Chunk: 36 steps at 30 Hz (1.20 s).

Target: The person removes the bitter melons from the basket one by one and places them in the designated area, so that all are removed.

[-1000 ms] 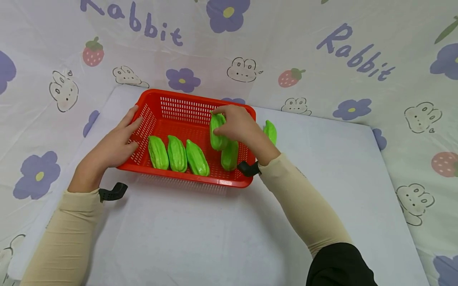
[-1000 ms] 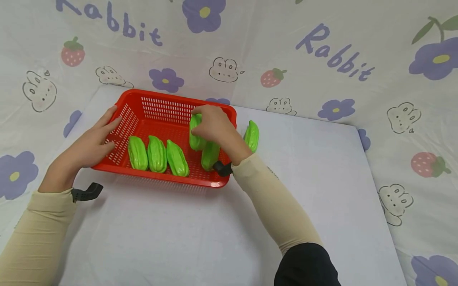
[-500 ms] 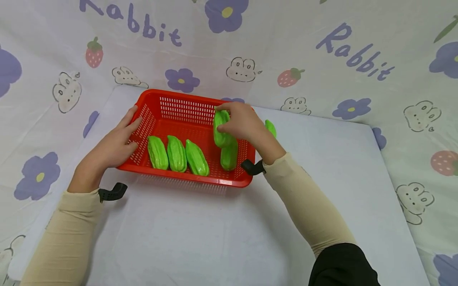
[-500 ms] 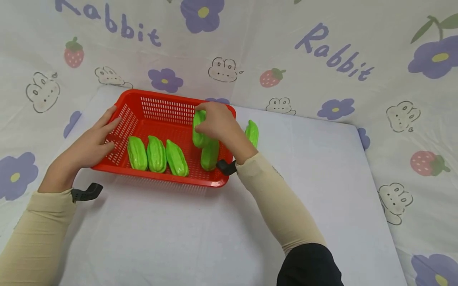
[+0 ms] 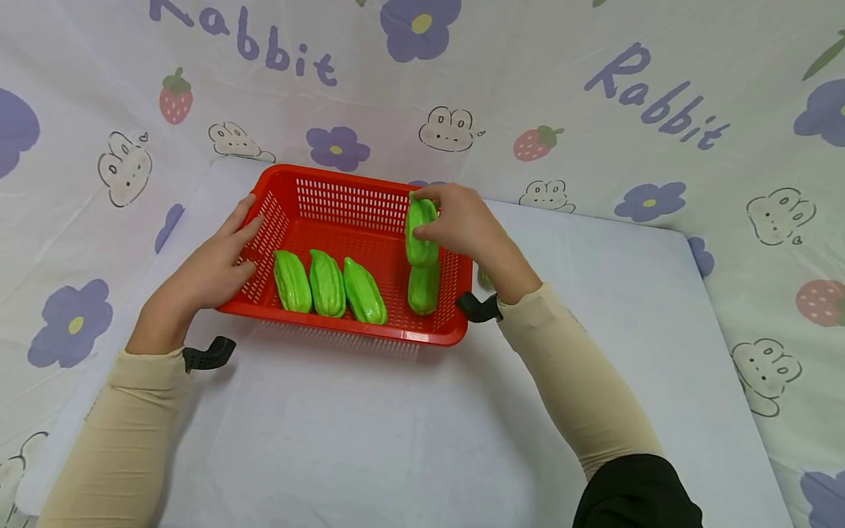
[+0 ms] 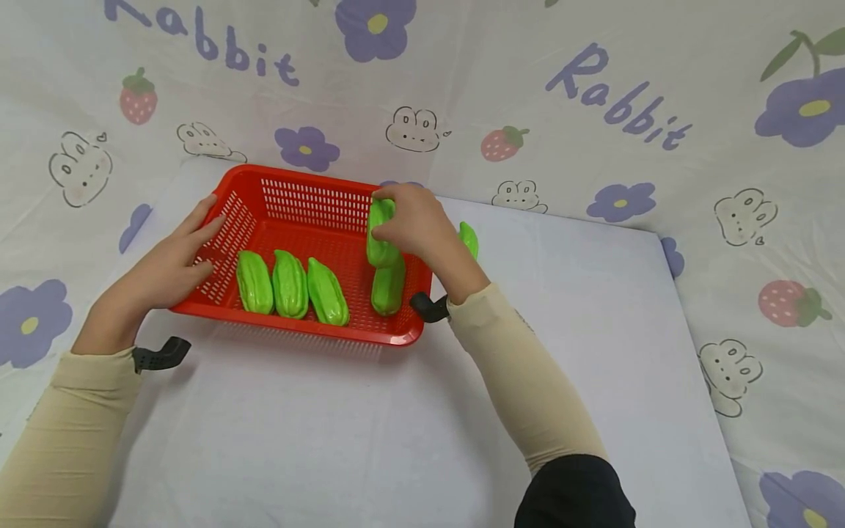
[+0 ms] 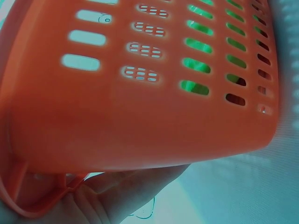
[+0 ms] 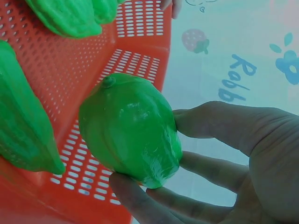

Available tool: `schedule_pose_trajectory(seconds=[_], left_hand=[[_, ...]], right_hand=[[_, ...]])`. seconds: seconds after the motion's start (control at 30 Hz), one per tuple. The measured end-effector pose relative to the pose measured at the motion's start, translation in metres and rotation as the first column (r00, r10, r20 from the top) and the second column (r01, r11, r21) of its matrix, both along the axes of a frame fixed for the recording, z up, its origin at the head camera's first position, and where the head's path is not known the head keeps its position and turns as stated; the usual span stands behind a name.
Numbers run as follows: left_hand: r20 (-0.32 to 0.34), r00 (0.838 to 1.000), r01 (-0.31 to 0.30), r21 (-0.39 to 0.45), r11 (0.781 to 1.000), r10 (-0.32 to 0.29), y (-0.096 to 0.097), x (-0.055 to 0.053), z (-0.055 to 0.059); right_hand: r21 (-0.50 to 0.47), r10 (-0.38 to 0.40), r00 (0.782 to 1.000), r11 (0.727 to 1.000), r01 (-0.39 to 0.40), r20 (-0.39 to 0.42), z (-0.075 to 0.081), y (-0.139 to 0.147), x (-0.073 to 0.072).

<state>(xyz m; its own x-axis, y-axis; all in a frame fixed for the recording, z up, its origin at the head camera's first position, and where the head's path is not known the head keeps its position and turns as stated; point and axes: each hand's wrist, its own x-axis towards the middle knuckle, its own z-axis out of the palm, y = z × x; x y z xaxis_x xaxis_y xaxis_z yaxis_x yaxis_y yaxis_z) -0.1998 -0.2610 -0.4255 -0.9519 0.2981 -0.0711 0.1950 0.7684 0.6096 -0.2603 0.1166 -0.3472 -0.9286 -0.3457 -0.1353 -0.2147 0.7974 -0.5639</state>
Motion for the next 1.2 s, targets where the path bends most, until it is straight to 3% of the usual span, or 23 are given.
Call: schedule_pose_trajectory(seconds=[0.53,1.2], left_hand=[[0.018,1.000,-0.014,-0.013,1.000,0.015,-0.001,-0.002,-0.003],[0.003,1.000,-0.012,-0.007,1.000,0.012,0.000,-0.001,-0.001]], right_hand=[[-0.022,-0.059,0.998,0.998,0.060,0.034,0.005,0.018,0.001],[-0.015,-0.118,0.993,0.993,0.118,0.018,0.016,0.057,0.000]])
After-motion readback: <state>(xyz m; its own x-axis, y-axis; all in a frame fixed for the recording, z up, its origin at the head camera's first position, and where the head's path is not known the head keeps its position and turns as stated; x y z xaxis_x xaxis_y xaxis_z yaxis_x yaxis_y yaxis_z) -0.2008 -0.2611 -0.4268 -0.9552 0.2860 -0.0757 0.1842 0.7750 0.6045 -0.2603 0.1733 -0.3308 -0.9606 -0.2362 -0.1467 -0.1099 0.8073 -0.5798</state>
